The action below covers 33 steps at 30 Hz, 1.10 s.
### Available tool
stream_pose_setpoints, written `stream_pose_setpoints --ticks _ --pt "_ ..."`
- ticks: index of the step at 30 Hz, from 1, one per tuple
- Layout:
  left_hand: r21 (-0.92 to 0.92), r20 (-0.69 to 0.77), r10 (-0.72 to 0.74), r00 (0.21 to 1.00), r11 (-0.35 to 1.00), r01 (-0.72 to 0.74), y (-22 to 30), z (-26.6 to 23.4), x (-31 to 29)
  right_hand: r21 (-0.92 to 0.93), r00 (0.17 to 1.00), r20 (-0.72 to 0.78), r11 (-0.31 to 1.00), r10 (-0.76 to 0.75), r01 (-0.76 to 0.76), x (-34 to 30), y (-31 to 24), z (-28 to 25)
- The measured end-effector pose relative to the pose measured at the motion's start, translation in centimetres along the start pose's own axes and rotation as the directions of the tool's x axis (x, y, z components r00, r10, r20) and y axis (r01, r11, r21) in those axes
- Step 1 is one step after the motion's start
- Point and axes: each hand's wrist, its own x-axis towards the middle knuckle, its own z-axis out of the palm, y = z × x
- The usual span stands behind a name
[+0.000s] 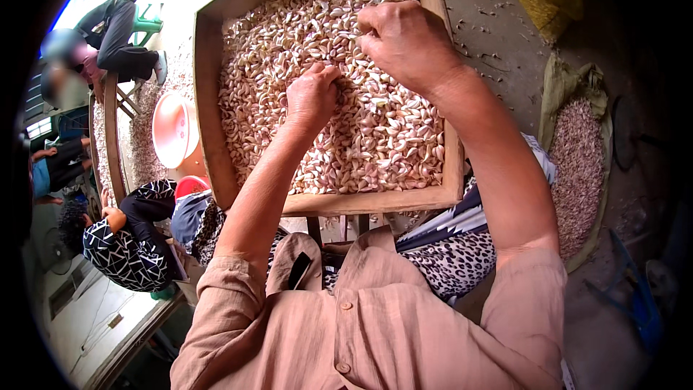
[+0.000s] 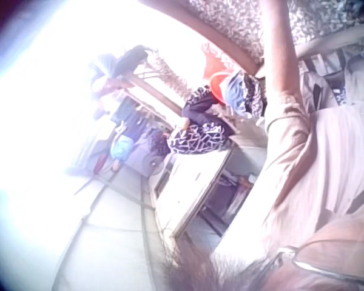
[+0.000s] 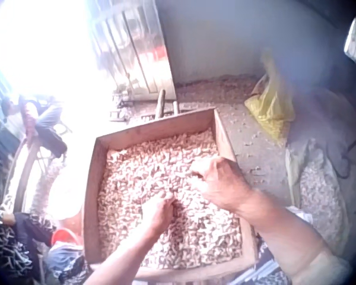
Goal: The person sorts garlic cloves from a wooden tray by hand, picking through the cloves and moving them within the tray.
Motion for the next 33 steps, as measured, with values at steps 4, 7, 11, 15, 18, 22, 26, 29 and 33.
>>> stream_pose_setpoints --ticks 4,7,11,15,18,22,26,29,33 --pt "-0.205 -0.05 -0.235 0.971 0.954 0.22 -0.4 -0.3 -0.8 0.024 0.999 0.036 1.0 0.019 -0.02 0.2 0.0 0.7" --pt "-0.582 -0.061 -0.319 0.946 0.781 0.225 -0.5 -1.3 -1.9 0.103 0.997 0.069 0.994 0.029 -0.036 -0.2 0.1 1.3" --pt "-0.617 -0.111 -0.369 0.923 0.753 0.227 -1.1 -1.6 -3.1 0.078 0.992 0.113 0.995 0.05 -0.059 -0.2 0.5 2.3" --pt "-0.636 0.004 -0.379 0.925 0.713 0.295 -1.7 -0.8 -4.0 -0.011 0.989 0.108 0.995 0.104 -0.103 0.2 0.7 1.8" --pt "-0.617 -0.099 -0.388 0.916 0.746 0.25 -1.9 -0.8 -4.1 -0.028 0.989 0.099 0.994 0.109 -0.107 0.2 1.3 0.7" --pt "-0.586 -0.236 -0.386 0.892 0.789 0.186 -2.4 -0.9 -4.5 0.0 0.988 0.052 0.99 0.143 -0.143 0.6 0.8 -0.1" --pt "-0.428 -0.365 -0.395 0.843 0.875 0.225 -3.6 -1.4 -3.7 0.022 0.995 0.03 0.995 0.099 -0.1 1.0 1.1 -0.8" --pt "-0.234 -0.469 -0.3 0.831 0.949 0.21 -7.4 -0.9 -3.1 0.031 0.994 -0.005 0.994 0.11 -0.109 1.1 1.4 -1.6" --pt "-0.332 -0.46 -0.298 0.836 0.931 0.149 -7.6 1.5 -2.4 0.031 0.995 0.043 0.995 0.094 -0.095 2.0 -0.1 -2.9"
